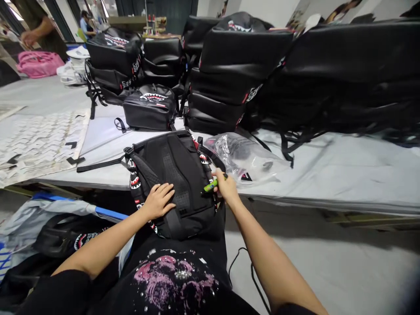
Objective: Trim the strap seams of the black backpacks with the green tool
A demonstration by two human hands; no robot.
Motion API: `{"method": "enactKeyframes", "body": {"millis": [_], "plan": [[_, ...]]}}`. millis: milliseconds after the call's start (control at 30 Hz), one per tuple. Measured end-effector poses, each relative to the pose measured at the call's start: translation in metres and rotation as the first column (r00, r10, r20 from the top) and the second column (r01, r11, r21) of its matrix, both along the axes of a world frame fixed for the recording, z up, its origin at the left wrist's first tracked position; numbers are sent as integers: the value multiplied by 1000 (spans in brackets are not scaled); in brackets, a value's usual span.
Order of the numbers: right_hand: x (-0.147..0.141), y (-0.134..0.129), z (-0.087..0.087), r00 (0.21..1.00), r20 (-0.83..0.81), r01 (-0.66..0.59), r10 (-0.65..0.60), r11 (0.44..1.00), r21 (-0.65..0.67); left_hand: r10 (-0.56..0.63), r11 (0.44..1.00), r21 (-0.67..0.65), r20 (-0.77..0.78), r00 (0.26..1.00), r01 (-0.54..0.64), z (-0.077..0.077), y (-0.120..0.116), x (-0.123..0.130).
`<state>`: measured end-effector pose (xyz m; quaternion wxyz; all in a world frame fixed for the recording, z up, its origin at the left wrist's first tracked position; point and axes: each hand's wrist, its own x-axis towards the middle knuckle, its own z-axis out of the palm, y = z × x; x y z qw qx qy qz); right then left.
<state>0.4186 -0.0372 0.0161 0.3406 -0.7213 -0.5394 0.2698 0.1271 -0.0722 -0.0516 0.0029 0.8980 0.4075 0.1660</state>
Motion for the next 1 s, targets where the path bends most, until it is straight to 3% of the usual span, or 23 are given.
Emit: {"method": "enactKeyframes", "body": {"millis": [100,167,300,433,533,600,733,800,933,1000], "plan": [[-16,-5,-23,911,-408,174,-64,955,238,-26,997,67,23,999,24,32,23,18],[-33,-7,-37,859,-511,209,11,905,370,-48,988,147,5,999,47,57,52,42],[-46,-9,-62,878,-445,118,176,822,557,-77,972,208,-157,985,109,96,115,88],[-34,-13,-73,938,-327,139,118,736,662,-109,984,101,-301,947,145,108,146,117],[-29,-15,-72,984,-165,77,69,670,738,-244,962,33,-340,908,271,112,155,119],[-29,-16,-71,996,-73,24,49,648,761,-277,949,45,-347,896,311,118,168,105],[-28,-18,-71,1000,-2,-17,28,658,753,-178,953,174,-335,925,247,136,198,65],[-26,-20,-69,999,-45,19,20,694,720,-128,956,214,-304,944,199,137,197,56],[-25,-16,-49,978,-200,169,-61,795,583,-154,962,181,-261,953,205,120,160,74],[-24,-9,-34,953,-303,187,-28,840,509,-159,970,143,-223,962,194,109,140,87]]}}
